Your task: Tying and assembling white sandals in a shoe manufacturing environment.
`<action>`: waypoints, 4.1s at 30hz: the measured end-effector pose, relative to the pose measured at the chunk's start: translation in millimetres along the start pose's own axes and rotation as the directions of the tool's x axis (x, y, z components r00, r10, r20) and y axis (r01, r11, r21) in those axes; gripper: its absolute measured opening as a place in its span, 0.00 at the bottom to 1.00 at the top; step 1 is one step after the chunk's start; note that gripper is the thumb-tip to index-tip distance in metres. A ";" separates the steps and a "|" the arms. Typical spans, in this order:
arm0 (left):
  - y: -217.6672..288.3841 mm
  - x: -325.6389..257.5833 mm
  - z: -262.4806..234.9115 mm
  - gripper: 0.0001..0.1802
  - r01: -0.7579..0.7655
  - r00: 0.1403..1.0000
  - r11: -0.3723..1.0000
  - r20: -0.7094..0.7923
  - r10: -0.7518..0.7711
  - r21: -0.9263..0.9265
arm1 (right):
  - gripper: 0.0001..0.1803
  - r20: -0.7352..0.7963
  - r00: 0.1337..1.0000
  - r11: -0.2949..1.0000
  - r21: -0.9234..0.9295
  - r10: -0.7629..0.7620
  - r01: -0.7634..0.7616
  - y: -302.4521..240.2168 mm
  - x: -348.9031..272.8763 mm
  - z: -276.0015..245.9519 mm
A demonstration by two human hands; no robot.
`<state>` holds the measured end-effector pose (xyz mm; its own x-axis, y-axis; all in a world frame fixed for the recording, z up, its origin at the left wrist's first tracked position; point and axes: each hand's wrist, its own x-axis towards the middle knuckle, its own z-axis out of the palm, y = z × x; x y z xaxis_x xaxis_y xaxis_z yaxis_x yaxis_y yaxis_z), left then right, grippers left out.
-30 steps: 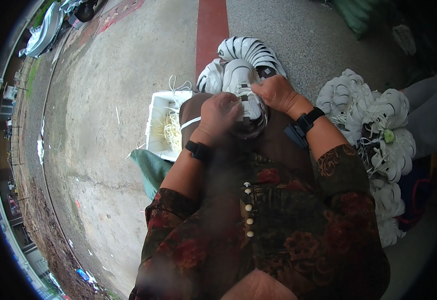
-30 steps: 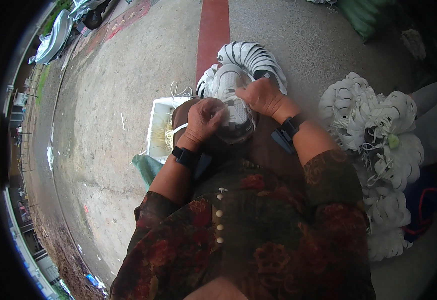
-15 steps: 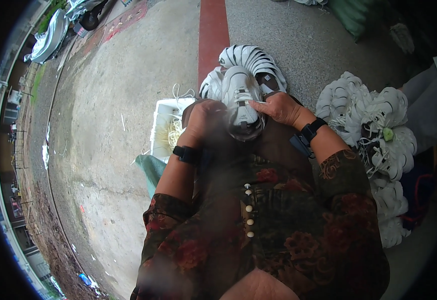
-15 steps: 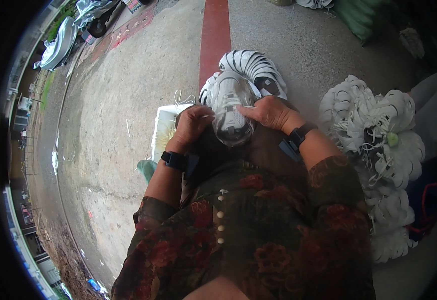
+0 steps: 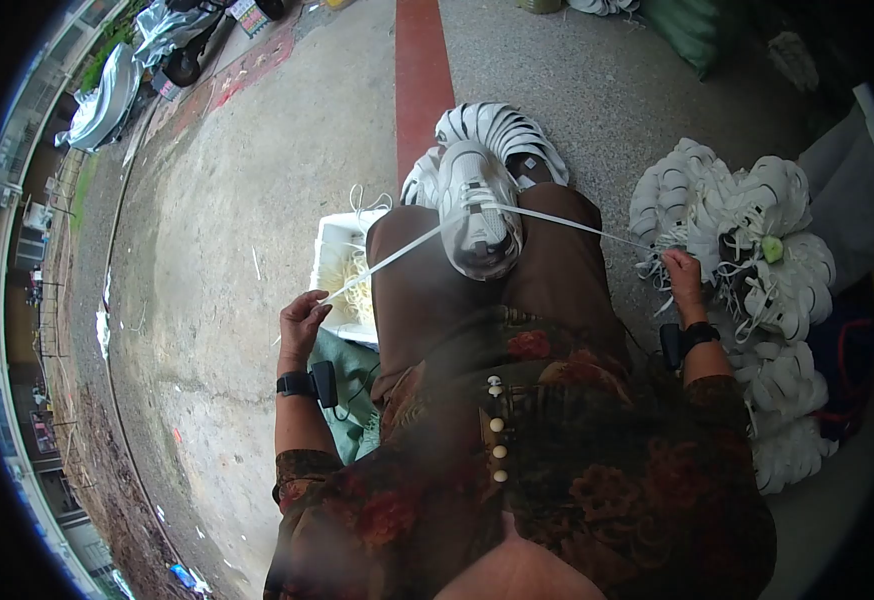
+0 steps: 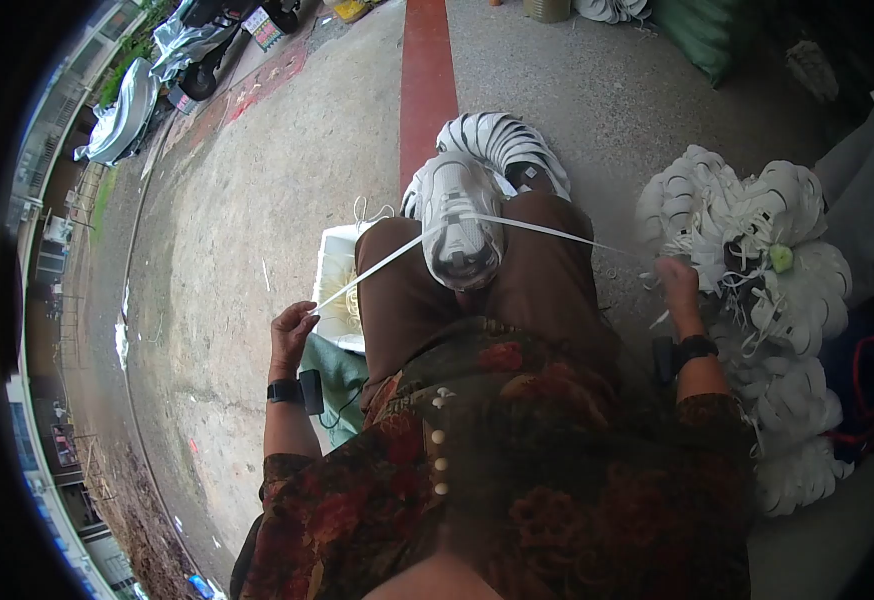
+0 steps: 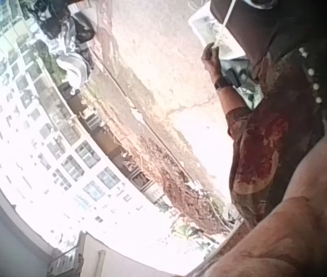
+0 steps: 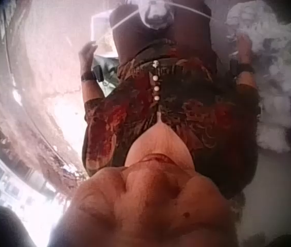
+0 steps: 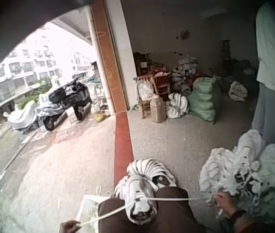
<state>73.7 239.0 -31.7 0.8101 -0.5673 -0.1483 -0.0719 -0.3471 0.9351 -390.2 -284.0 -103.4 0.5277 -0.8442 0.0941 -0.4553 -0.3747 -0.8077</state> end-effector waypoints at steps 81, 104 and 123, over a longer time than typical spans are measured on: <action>116.2 56.7 204.9 0.06 -0.549 0.818 0.570 0.256 0.515 0.611 | 0.03 0.309 0.713 0.745 -0.022 -0.630 0.667 -275.8 21.5 220.3; 126.0 63.2 235.1 0.04 -0.664 0.723 0.573 0.214 0.657 0.481 | 0.02 -0.048 0.881 0.866 0.166 -0.470 0.471 -229.8 35.6 134.0; 148.7 62.8 190.7 0.06 -0.660 0.671 0.146 0.490 0.557 0.737 | 0.10 -0.228 0.964 0.987 -0.111 -0.136 0.113 -106.2 55.5 107.3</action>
<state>2.9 9.4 36.6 0.2178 -0.9398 0.2633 -0.9740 -0.2266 -0.0032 -235.6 -249.9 -74.9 0.4071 -0.8504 0.3333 -0.4697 -0.5079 -0.7221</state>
